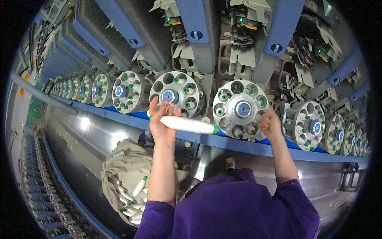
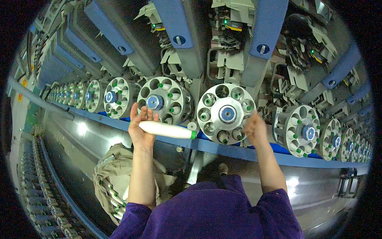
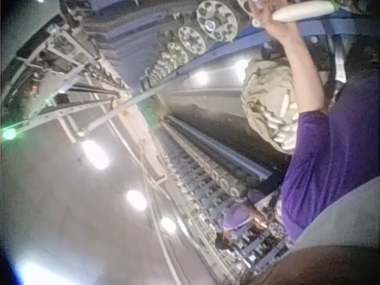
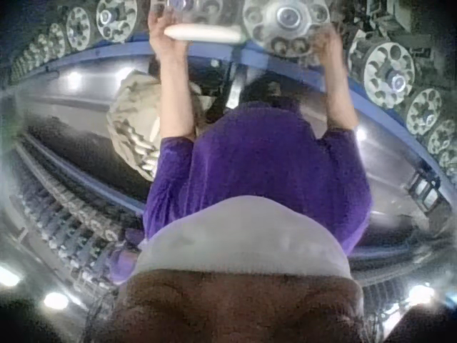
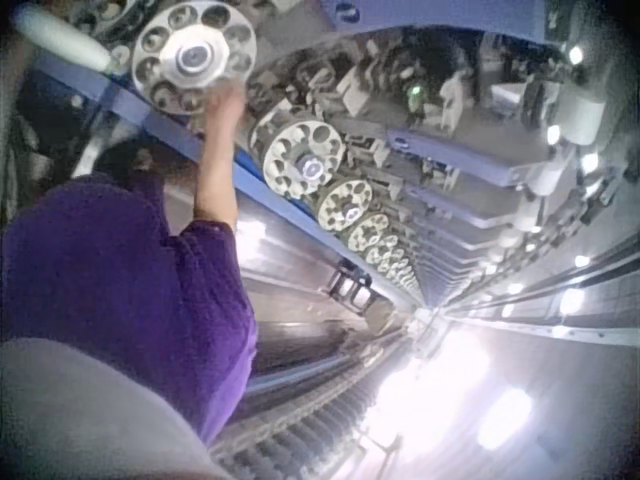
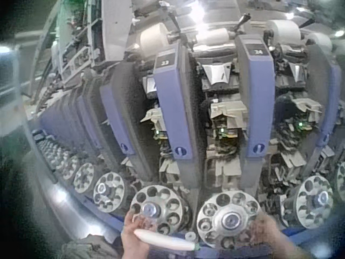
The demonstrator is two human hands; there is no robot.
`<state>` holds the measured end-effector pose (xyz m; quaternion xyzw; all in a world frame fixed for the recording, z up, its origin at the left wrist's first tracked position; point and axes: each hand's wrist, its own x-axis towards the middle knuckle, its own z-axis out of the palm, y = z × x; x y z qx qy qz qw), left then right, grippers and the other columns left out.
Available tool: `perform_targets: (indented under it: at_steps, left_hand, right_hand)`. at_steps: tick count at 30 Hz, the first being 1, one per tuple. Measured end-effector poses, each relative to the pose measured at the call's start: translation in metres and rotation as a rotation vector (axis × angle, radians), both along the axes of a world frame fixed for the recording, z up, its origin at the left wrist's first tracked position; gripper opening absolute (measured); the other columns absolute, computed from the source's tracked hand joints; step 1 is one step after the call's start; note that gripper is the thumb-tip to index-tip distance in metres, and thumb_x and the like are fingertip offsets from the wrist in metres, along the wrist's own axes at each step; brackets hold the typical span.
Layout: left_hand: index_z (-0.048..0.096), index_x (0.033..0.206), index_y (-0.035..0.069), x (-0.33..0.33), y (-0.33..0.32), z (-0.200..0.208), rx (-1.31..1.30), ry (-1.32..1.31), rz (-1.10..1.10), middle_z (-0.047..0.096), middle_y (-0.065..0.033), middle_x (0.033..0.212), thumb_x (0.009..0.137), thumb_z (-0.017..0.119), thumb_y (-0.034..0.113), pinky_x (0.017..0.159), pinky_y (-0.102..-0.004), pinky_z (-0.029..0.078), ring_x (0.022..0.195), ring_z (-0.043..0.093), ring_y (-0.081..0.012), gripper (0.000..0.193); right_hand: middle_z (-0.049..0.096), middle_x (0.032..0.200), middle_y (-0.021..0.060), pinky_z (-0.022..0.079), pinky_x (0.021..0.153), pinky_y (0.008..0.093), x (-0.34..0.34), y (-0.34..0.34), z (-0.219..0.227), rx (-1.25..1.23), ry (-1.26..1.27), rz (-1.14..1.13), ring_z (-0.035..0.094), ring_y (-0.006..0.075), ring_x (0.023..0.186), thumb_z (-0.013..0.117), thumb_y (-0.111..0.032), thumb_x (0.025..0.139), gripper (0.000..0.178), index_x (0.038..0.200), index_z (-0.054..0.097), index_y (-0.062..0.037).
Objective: The person repeatedly picks white thread spools from a cloth bag and places them into slots on circular holders mounted on a textile machine. The person moves along the machine row, refilling empty slots as needed.
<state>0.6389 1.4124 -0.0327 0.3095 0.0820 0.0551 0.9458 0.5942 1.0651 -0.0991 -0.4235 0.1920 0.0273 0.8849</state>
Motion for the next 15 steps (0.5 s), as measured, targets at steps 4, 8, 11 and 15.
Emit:
perform_targets:
  at_steps: [4, 8, 11, 15]
  left_hand:
    - [0.047, 0.123, 0.019, -0.008, -0.026, -0.005, -0.040, 0.053, -0.015, 0.061, -0.0047, 0.090, 0.084, 0.052, 0.012, 0.078, -0.0435, 0.051, 0.082, 0.061, -0.0197, 0.040]
    - [0.047, 0.115, 0.013, -0.004, -0.040, -0.017, 0.013, -0.011, -0.078, 0.058, -0.0055, 0.078, 0.090, 0.052, 0.018, 0.061, -0.0362, 0.051, 0.067, 0.057, -0.0167, 0.026]
    - [0.054, 0.106, 0.003, 0.000, -0.083, -0.047, 0.443, 0.116, 0.186, 0.059, -0.0058, 0.080, 0.090, 0.055, 0.019, 0.064, -0.0289, 0.048, 0.070, 0.056, -0.0144, 0.023]
    - [0.060, 0.105, 0.005, -0.023, -0.154, -0.081, 1.400, -0.539, 0.055, 0.053, -0.0152, 0.116, 0.082, 0.060, 0.011, 0.086, -0.0325, 0.043, 0.099, 0.054, -0.0269, 0.023]
  right_hand:
    - [0.048, 0.064, -0.0002, 0.035, 0.051, 0.0245, 0.018, 0.036, 0.029, -0.361, 0.027, 0.086, 0.043, 0.0093, 0.054, 0.051, -0.029, 0.090, 0.024, 0.075, 0.052, -0.0102]
    - [0.059, 0.074, 0.0008, 0.044, 0.060, 0.0244, 0.015, 0.052, 0.062, -1.015, -0.143, 1.260, 0.054, 0.0090, 0.065, 0.048, -0.028, 0.092, 0.027, 0.087, 0.061, -0.0046]
    - [0.059, 0.072, 0.0026, 0.044, 0.059, 0.0241, 0.008, 0.030, 0.091, -0.964, -0.086, 1.321, 0.054, 0.0093, 0.063, 0.048, -0.024, 0.092, 0.025, 0.085, 0.059, -0.0034]
    - [0.059, 0.072, 0.0042, 0.044, 0.058, 0.0253, 0.003, -0.009, 0.119, -0.767, -0.363, 1.109, 0.054, 0.0100, 0.062, 0.047, -0.022, 0.093, 0.024, 0.083, 0.058, -0.0028]
